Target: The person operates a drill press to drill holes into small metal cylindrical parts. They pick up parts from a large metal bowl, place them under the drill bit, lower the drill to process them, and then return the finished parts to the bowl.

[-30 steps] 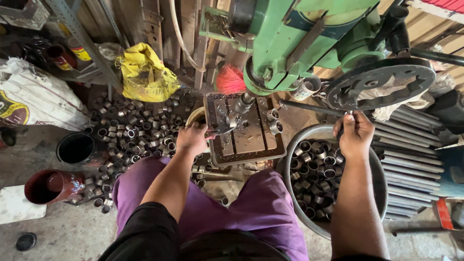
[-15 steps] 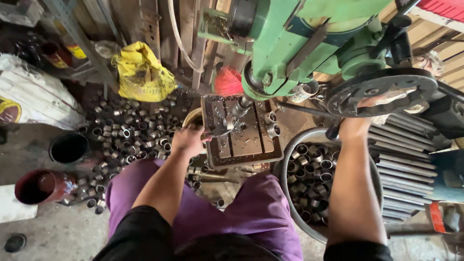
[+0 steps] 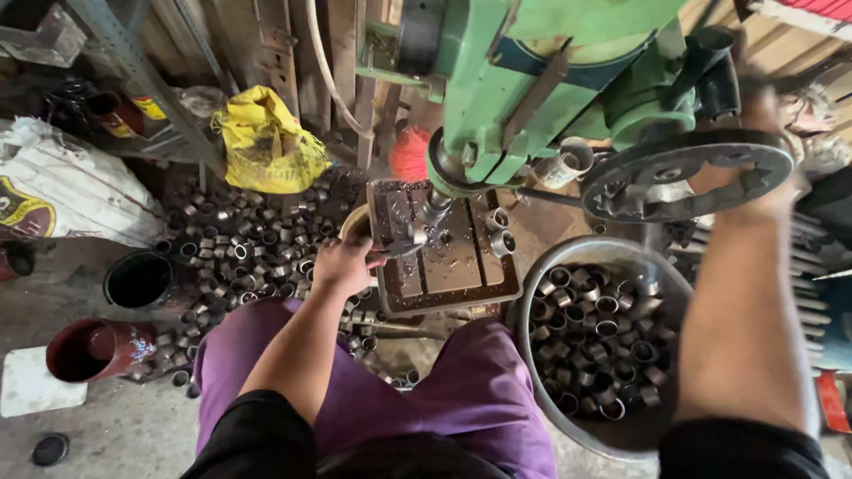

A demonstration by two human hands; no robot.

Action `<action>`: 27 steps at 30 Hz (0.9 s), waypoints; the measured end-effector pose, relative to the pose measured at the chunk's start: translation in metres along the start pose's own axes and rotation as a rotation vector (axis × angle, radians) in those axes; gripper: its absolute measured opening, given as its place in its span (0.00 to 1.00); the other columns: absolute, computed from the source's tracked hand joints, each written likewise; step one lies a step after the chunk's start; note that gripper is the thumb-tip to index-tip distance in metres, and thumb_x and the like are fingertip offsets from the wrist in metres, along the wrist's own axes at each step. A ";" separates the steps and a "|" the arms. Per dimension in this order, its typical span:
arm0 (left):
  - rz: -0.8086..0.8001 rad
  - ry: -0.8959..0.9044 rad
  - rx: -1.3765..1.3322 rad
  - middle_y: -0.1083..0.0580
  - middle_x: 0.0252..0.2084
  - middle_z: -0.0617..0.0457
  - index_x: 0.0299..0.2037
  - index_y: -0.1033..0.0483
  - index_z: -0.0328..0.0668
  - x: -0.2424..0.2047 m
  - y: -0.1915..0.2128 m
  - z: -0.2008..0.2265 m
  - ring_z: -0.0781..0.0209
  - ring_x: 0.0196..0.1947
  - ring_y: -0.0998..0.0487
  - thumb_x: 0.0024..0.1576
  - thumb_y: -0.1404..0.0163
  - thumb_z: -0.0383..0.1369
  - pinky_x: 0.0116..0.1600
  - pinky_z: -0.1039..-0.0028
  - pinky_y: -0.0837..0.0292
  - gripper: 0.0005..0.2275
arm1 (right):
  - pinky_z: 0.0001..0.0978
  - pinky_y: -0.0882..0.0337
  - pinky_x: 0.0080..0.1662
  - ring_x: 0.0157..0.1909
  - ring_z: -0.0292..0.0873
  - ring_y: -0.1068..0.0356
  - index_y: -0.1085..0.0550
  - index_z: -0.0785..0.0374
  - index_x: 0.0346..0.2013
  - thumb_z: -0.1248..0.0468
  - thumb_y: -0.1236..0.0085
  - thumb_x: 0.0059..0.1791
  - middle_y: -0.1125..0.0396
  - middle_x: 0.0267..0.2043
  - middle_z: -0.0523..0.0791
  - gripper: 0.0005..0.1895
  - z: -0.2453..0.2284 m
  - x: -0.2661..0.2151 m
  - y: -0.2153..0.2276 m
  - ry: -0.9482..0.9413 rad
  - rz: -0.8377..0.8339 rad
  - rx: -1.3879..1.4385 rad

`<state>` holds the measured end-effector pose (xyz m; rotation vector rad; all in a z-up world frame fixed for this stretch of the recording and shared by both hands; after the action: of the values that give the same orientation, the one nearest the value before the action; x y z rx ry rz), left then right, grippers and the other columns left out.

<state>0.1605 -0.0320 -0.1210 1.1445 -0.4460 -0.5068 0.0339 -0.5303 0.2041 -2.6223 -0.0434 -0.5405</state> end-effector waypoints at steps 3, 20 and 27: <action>-0.046 0.019 0.036 0.21 0.46 0.47 0.43 0.23 0.50 -0.001 -0.002 0.001 0.44 0.40 0.18 0.57 0.44 0.48 0.46 0.58 0.22 0.14 | 0.36 0.30 0.50 0.49 0.46 0.31 0.30 0.70 0.49 0.56 0.55 0.57 0.31 0.47 0.53 0.18 -0.015 -0.082 -0.022 -0.128 0.149 0.183; 0.057 -0.007 -0.056 0.20 0.41 0.52 0.37 0.21 0.49 -0.005 0.016 0.009 0.49 0.39 0.18 0.52 0.40 0.46 0.43 0.57 0.25 0.12 | 0.25 0.37 0.27 0.24 0.32 0.36 0.26 0.72 0.34 0.75 0.42 0.55 0.32 0.28 0.43 0.05 0.041 -0.121 -0.120 -0.146 0.396 -1.194; 0.030 -0.013 -0.003 0.21 0.41 0.50 0.39 0.22 0.49 -0.003 0.015 0.007 0.48 0.40 0.18 0.55 0.43 0.50 0.43 0.55 0.25 0.15 | 0.24 0.37 0.27 0.24 0.30 0.37 0.24 0.69 0.41 0.75 0.43 0.54 0.31 0.29 0.40 0.02 0.050 -0.119 -0.122 -0.110 0.420 -1.227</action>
<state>0.1564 -0.0300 -0.1050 1.1300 -0.4731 -0.4888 -0.0728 -0.3919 0.1705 -3.6271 1.1018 -0.2875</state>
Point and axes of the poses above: each hand's wrist, its own x-axis towards the middle knuckle, its own y-axis out of the back of the hand, z = x × y, the point moved 3 cm from there along x, towards the middle knuckle
